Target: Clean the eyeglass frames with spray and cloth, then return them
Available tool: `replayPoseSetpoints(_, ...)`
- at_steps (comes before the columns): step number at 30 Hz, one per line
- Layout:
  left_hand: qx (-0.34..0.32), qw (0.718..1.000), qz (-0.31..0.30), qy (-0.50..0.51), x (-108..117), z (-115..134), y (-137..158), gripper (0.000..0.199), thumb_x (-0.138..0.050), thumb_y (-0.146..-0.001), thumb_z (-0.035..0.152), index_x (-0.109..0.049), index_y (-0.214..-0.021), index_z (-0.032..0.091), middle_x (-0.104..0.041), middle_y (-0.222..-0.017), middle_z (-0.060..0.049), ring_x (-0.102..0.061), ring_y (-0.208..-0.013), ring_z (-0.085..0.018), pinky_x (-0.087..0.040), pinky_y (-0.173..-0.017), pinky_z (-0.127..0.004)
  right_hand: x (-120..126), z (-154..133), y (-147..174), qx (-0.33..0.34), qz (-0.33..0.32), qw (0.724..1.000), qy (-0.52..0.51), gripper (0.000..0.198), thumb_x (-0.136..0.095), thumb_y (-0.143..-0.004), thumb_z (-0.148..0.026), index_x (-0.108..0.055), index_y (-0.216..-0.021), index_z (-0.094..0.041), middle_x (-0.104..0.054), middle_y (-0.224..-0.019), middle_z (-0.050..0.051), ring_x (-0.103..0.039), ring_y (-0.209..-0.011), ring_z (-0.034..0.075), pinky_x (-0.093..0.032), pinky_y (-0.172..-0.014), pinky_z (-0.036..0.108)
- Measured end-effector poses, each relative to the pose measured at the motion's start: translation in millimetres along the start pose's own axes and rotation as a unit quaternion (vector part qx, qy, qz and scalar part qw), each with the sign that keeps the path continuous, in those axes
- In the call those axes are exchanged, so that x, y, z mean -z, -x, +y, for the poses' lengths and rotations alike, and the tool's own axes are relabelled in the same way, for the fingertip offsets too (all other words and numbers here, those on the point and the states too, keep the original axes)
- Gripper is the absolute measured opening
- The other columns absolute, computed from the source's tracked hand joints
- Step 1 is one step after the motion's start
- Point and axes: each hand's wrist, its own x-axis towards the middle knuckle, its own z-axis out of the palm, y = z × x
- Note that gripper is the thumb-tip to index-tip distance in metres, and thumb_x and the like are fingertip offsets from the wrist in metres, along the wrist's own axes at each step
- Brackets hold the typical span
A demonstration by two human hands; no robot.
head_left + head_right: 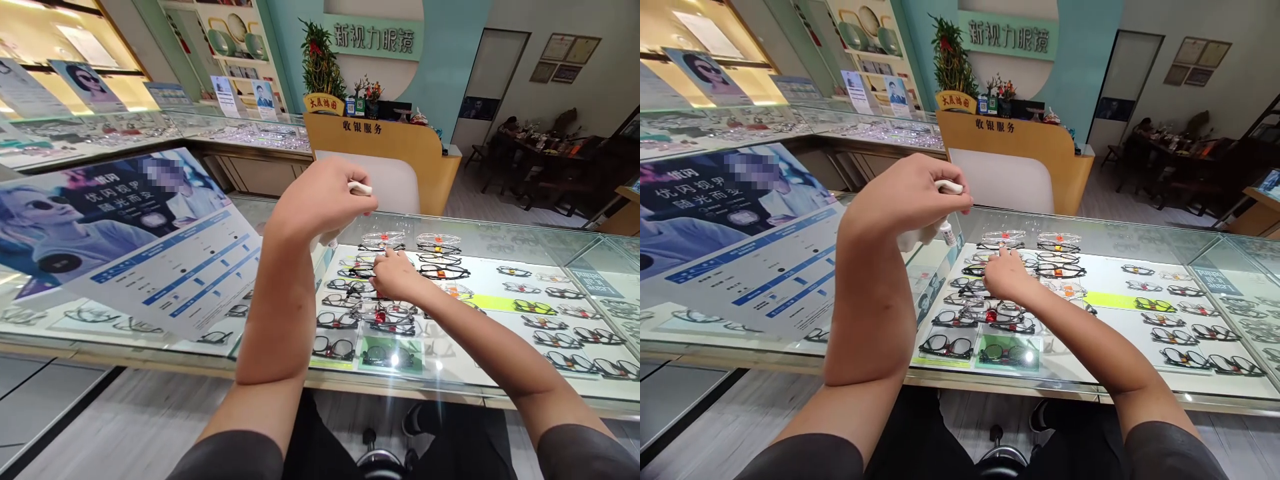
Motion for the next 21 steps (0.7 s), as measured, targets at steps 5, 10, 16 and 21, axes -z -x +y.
replayPoseSetpoints(5, -0.026, 0.997, 0.052, 0.044, 8, 12, 12, 0.010, -0.074, -0.073, 0.025, -0.069, -0.066, 0.020, -0.060, -0.060, -0.001, -0.046, -0.057, -0.013, -0.029, -0.053, -0.029, 34, 13, 29, -0.005, 0.062, 0.997, -0.038, 0.042, -0.046, -0.112, -0.035, -0.083, -0.114, -0.014, -0.073, -0.146, 0.014, -0.057, -0.127, 0.034, -0.042, -0.106, 0.047)
replayPoseSetpoints(10, -0.066, 0.989, 0.058, 0.120, 10, 19, 19, 0.015, -0.075, -0.075, 0.032, -0.072, -0.066, 0.020, -0.065, -0.063, -0.003, -0.045, -0.057, -0.013, -0.031, -0.053, -0.028, 65, 56, 72, -0.041, 0.262, 0.953, -0.147, 0.039, -0.051, -0.110, -0.041, -0.083, -0.115, -0.019, -0.075, -0.141, 0.012, -0.058, -0.124, 0.034, -0.044, -0.105, 0.052)
replayPoseSetpoints(16, -0.062, 0.967, -0.029, 0.246, -12, 21, 6, 0.033, -0.079, -0.078, 0.043, -0.063, -0.060, 0.019, -0.064, -0.059, -0.003, -0.044, -0.058, -0.012, -0.035, -0.055, -0.026, 71, 78, 103, 0.017, 0.493, 0.847, -0.199, 0.034, -0.062, -0.104, -0.047, -0.082, -0.120, -0.024, -0.078, -0.129, 0.010, -0.063, -0.119, 0.032, -0.048, -0.107, 0.054)
replayPoseSetpoints(21, -0.017, 0.897, -0.183, 0.402, -35, 14, -9, 0.047, -0.087, -0.074, 0.060, -0.068, -0.079, 0.017, -0.066, -0.065, -0.003, -0.038, -0.051, -0.007, -0.030, -0.047, -0.020, 71, 67, 108, 0.094, 0.590, 0.796, -0.099, 0.036, -0.063, -0.103, -0.043, -0.076, -0.132, -0.026, -0.075, -0.139, 0.009, -0.063, -0.125, 0.032, -0.047, -0.111, 0.054)
